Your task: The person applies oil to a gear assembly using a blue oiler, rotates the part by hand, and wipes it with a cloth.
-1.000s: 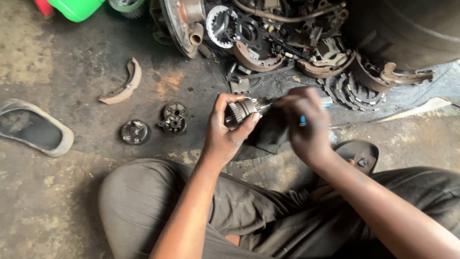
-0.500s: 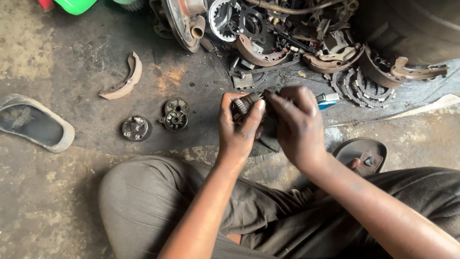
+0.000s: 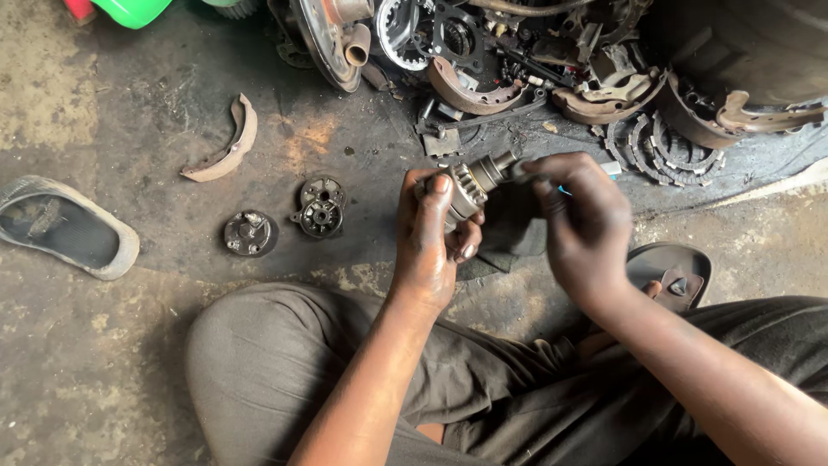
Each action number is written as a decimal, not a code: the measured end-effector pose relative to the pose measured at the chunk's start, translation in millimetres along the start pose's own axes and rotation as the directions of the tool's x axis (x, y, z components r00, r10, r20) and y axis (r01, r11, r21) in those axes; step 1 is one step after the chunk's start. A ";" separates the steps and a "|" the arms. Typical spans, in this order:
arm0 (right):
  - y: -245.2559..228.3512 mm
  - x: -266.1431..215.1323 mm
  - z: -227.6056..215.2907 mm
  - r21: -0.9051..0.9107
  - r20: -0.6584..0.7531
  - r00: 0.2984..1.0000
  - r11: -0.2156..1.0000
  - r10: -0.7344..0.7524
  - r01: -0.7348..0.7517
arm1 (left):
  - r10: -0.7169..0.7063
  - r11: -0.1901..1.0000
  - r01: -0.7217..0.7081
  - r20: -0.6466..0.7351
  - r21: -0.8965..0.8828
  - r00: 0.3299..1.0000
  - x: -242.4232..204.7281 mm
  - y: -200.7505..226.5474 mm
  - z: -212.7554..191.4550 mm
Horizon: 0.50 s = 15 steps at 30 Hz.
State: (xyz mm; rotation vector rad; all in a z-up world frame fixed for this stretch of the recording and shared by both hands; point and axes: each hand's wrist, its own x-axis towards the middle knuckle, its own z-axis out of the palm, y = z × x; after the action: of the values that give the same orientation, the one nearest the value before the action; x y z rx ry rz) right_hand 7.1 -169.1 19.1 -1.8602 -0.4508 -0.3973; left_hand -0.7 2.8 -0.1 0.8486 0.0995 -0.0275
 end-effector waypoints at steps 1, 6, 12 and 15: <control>0.2 0.4 -1.3 0.042 -0.025 0.999 0.998 0.037 -0.035 | 0.015 1.000 -0.015 0.006 0.020 1.000 0.4 -0.4 -0.1; -8.2 0.8 -4.5 -0.184 -0.070 0.998 0.983 -0.001 -0.012 | 0.056 0.994 -0.056 -0.002 0.092 0.998 -1.7 -9.0 1.4; -21.7 1.2 11.4 -0.270 0.070 0.984 0.946 -0.164 0.177 | 0.112 0.978 -0.102 -0.046 0.182 0.993 -4.7 -15.2 3.3; -22.1 3.1 10.0 -0.323 0.159 0.940 0.884 -0.301 0.337 | 0.076 0.994 -0.067 -0.104 0.084 0.992 -5.6 -15.4 1.4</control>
State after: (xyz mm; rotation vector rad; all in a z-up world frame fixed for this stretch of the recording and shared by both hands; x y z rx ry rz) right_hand -0.5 -152.6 35.4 -2.1597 -0.8092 -0.6371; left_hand -7.2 -8.5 -10.1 0.9335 0.1694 0.0823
